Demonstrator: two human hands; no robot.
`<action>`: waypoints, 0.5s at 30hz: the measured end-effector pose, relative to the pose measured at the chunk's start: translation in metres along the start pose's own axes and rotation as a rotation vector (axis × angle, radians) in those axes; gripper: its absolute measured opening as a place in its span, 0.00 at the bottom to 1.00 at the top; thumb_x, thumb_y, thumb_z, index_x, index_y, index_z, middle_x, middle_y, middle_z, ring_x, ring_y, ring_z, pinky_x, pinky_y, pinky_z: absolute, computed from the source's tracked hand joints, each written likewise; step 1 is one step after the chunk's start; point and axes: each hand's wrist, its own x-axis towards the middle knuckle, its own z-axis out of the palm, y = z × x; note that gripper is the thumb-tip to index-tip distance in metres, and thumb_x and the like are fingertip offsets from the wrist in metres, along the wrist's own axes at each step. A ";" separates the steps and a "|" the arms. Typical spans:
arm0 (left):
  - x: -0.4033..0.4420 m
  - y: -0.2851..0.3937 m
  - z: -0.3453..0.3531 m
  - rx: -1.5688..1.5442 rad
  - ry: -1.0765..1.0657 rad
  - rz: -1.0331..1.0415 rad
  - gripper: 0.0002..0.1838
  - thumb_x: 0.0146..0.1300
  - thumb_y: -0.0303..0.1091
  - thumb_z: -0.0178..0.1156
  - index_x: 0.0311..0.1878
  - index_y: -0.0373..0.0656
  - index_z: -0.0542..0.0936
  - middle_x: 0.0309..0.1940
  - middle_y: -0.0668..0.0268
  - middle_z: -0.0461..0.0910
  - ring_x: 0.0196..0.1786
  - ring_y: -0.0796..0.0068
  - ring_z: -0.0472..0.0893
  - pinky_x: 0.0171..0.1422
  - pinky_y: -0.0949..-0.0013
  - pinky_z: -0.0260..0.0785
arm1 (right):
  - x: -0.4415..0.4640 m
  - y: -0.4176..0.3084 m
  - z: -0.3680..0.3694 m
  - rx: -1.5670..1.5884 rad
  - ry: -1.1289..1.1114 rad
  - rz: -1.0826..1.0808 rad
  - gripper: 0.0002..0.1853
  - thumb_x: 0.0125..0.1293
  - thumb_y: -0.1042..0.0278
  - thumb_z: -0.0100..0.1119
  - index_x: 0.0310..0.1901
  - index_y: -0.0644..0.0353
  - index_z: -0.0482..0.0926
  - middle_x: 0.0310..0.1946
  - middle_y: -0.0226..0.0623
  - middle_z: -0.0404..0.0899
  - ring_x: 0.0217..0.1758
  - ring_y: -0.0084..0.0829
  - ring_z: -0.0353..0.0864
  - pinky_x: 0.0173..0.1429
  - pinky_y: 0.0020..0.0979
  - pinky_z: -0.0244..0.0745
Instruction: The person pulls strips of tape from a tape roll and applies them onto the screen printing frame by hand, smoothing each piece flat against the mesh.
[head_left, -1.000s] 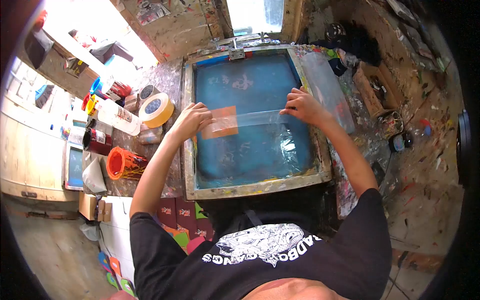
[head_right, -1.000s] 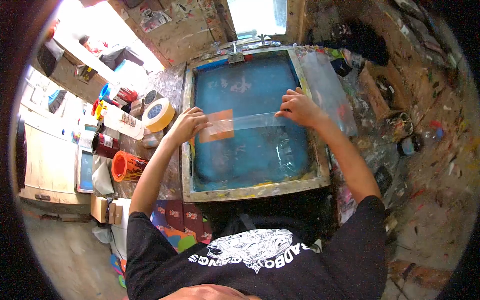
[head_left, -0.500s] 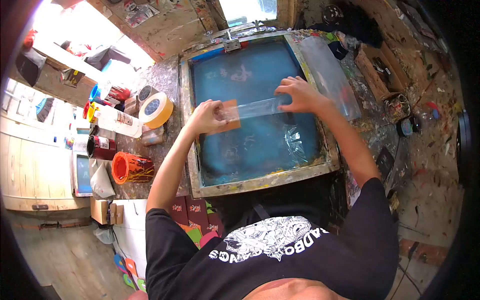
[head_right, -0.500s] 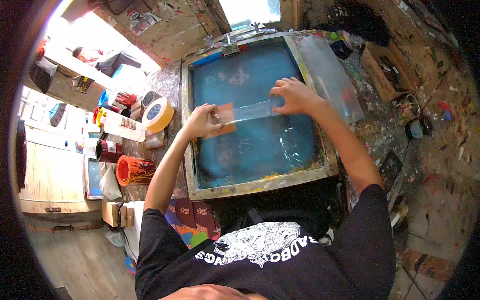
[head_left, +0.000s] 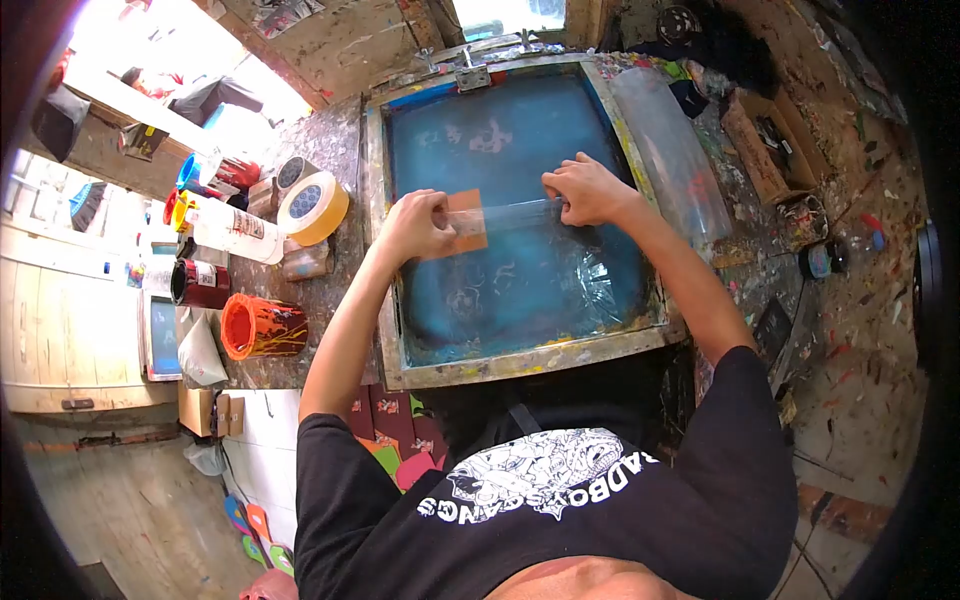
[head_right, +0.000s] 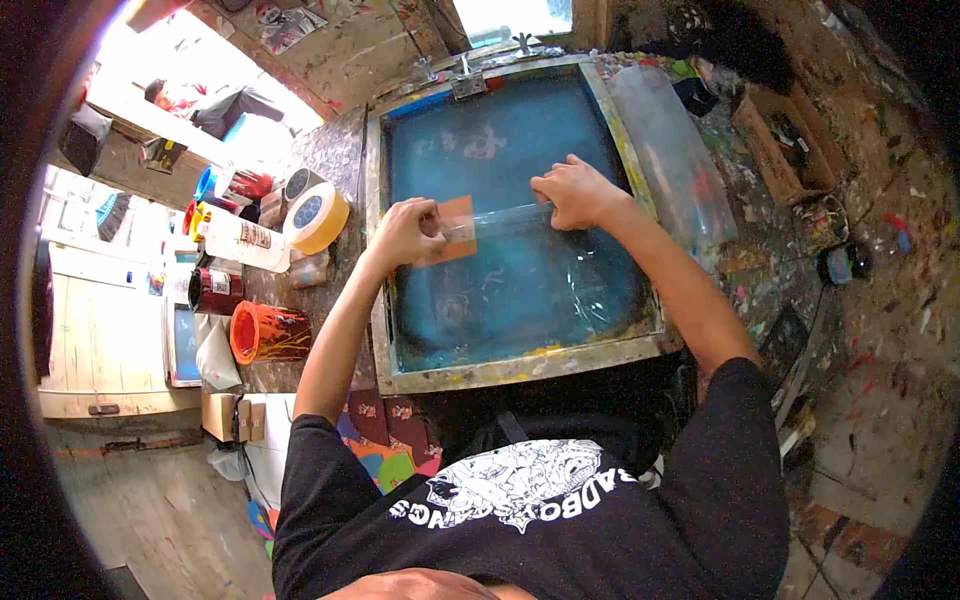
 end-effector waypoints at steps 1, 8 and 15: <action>0.000 -0.001 0.000 -0.003 0.002 0.003 0.15 0.44 0.38 0.64 0.32 0.37 0.79 0.31 0.53 0.80 0.42 0.47 0.81 0.48 0.51 0.75 | 0.000 0.000 -0.001 -0.009 -0.016 -0.010 0.16 0.49 0.66 0.67 0.43 0.52 0.80 0.39 0.32 0.84 0.52 0.39 0.82 0.61 0.41 0.70; 0.008 0.016 0.013 0.074 0.105 0.190 0.15 0.45 0.35 0.66 0.36 0.38 0.80 0.33 0.56 0.80 0.44 0.51 0.80 0.52 0.55 0.75 | 0.001 -0.006 0.005 -0.048 0.102 -0.089 0.16 0.49 0.69 0.66 0.42 0.53 0.79 0.40 0.34 0.84 0.54 0.40 0.82 0.63 0.42 0.71; 0.005 -0.003 0.009 0.138 -0.021 0.279 0.14 0.48 0.24 0.61 0.41 0.40 0.81 0.38 0.55 0.81 0.49 0.52 0.80 0.57 0.55 0.74 | -0.006 -0.006 0.003 -0.101 0.084 -0.118 0.18 0.52 0.73 0.68 0.46 0.54 0.77 0.43 0.36 0.82 0.54 0.41 0.82 0.62 0.42 0.74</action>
